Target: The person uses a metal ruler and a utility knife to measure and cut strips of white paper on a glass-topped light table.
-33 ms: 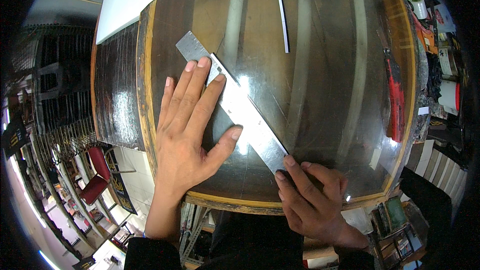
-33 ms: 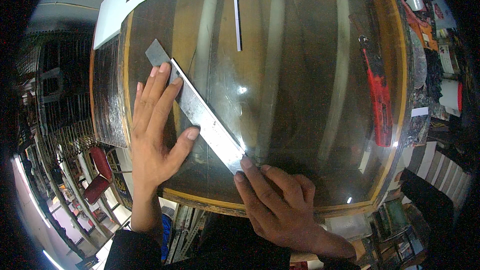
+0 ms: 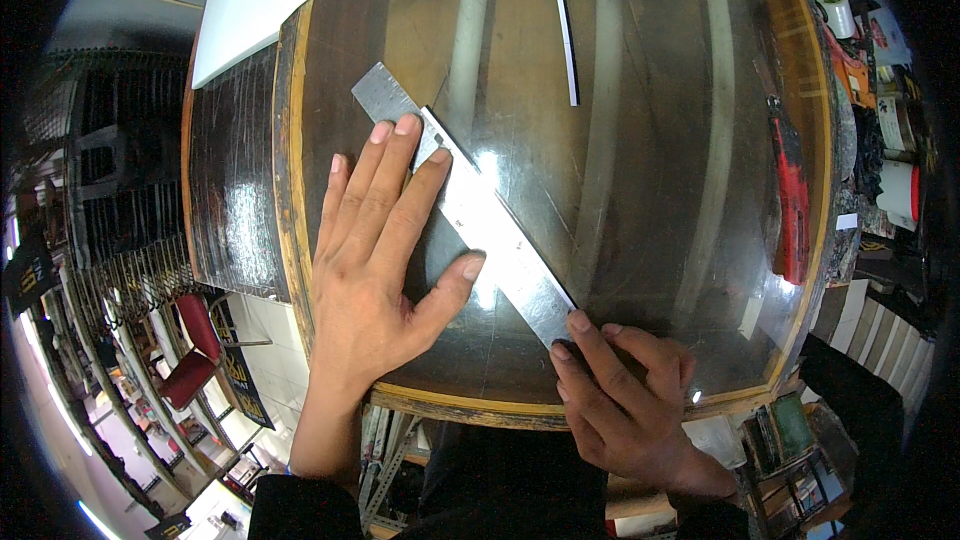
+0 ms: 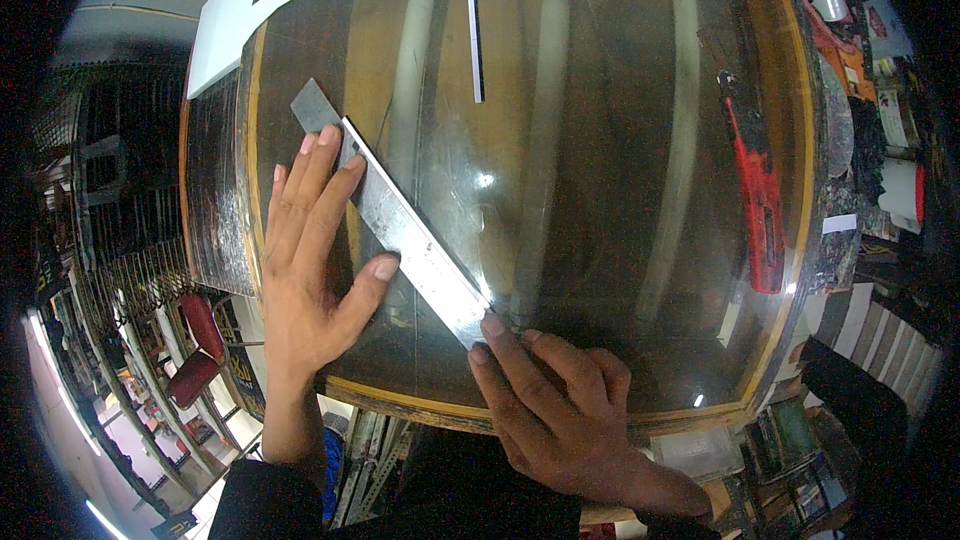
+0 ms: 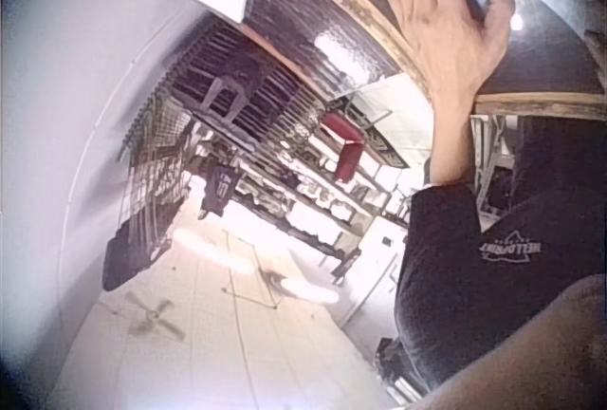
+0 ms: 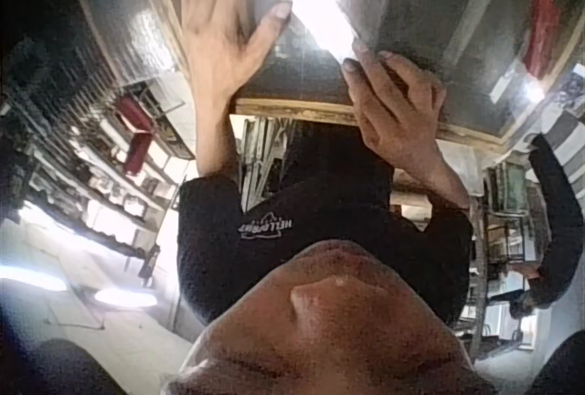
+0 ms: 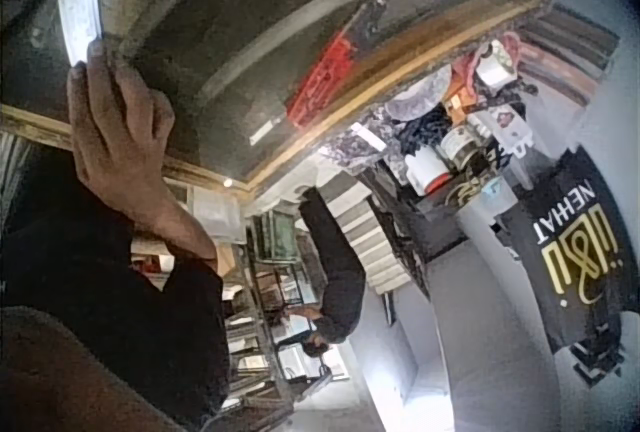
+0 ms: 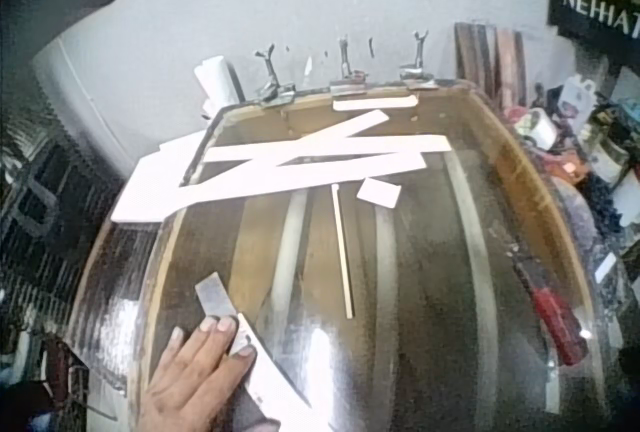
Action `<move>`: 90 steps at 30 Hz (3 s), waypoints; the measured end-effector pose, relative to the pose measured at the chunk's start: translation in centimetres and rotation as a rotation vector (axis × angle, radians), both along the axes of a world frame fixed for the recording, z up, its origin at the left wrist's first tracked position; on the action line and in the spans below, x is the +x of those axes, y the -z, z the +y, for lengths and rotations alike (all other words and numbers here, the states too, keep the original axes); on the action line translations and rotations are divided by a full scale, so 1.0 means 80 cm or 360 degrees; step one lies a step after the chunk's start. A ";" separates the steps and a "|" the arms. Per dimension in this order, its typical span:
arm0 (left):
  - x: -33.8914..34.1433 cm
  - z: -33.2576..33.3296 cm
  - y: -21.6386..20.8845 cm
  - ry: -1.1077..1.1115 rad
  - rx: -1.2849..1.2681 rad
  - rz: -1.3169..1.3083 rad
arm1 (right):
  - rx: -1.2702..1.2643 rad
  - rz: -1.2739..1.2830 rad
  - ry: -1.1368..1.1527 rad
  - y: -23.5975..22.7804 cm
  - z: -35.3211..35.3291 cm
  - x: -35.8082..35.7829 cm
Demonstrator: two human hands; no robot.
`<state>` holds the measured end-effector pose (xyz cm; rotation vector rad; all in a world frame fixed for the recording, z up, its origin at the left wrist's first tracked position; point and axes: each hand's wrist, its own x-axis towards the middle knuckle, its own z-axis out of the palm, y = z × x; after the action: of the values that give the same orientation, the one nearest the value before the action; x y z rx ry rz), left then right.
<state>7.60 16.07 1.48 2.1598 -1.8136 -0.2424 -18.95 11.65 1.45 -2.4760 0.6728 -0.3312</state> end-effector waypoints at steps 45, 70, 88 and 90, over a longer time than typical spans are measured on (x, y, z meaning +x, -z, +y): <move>0.001 -0.002 -0.003 -0.0009 -0.0010 0.0041 | 0.0079 -0.0157 0.0115 0.003 0.000 -0.002; 0.001 -0.002 -0.002 -0.0011 0.0000 0.0038 | 0.0169 -0.0211 0.0116 0.006 0.001 -0.004; 0.000 -0.003 -0.008 0.0009 0.0006 0.0033 | -0.0126 0.0134 -0.0143 -0.007 -0.007 0.012; 0.001 -0.004 -0.010 0.0014 -0.0001 0.0051 | -0.0141 0.0122 -0.0163 -0.004 -0.008 0.010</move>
<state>7.69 15.74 2.25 2.1360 -1.8056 -0.2766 -18.17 11.01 1.75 -2.6081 0.5710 -0.2329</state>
